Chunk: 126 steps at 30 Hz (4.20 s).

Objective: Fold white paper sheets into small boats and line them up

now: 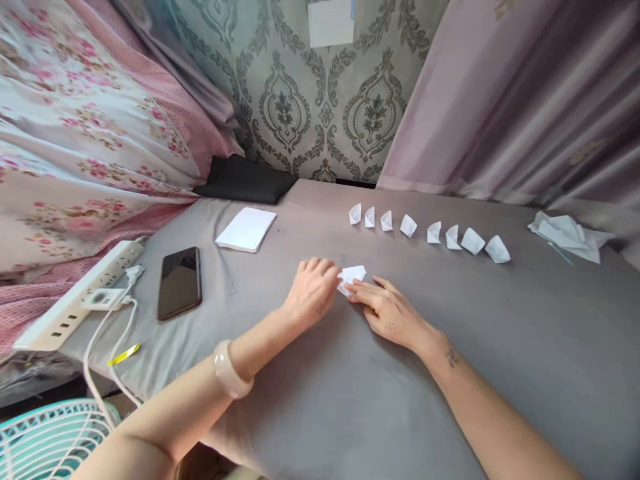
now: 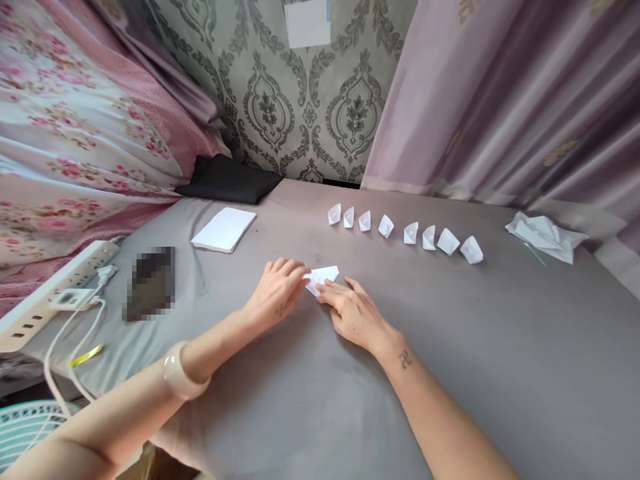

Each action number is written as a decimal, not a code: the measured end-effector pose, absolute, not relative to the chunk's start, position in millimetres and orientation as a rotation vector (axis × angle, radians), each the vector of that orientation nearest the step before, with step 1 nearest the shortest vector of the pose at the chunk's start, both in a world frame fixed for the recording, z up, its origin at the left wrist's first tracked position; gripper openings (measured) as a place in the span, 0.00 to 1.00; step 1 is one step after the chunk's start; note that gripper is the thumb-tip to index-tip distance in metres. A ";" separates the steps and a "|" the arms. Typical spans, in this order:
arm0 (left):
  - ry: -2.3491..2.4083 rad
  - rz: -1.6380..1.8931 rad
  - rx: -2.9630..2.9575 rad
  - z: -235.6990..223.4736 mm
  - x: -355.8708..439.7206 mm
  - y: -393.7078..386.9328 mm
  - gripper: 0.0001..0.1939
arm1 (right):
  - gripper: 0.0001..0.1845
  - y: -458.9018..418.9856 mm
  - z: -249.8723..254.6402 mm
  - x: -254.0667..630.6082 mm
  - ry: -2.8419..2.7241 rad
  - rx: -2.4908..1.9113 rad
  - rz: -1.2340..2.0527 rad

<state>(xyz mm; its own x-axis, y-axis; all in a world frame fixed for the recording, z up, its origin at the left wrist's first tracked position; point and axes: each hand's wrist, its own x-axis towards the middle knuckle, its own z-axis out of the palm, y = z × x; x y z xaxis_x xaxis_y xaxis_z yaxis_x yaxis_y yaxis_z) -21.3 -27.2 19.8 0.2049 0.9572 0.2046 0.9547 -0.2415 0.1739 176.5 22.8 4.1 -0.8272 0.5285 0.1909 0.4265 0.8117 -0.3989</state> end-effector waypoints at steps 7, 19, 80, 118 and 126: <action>1.782 0.333 2.521 -5.0 -5.9 -72.8 0.32 | 0.26 24.4 -0.8 176.5 -2.670 -0.697 0.500; 1.926 0.361 2.490 -7.3 -6.2 -68.0 0.30 | 0.25 19.3 0.3 173.4 -2.662 -0.734 0.477; 1.811 0.598 2.031 -5.9 -31.6 10.1 0.28 | 0.20 24.4 -16.7 168.2 -2.231 -1.371 0.469; 1.496 0.564 2.050 2.1 -47.6 22.8 0.08 | 0.04 34.0 -2.9 160.3 -2.261 -1.332 0.734; 1.488 0.547 2.104 0.1 -52.5 24.0 0.09 | 0.07 34.0 -10.3 156.9 -2.230 -1.328 0.620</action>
<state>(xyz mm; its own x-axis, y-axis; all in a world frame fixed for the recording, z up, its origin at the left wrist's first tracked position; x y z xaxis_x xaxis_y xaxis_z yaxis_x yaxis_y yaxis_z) -52.5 24.0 0.1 0.3215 0.9462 0.0366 0.7442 -0.2764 0.6081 156.9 34.0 -10.3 -0.4223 0.8919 0.1617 0.6803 0.4298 -0.5937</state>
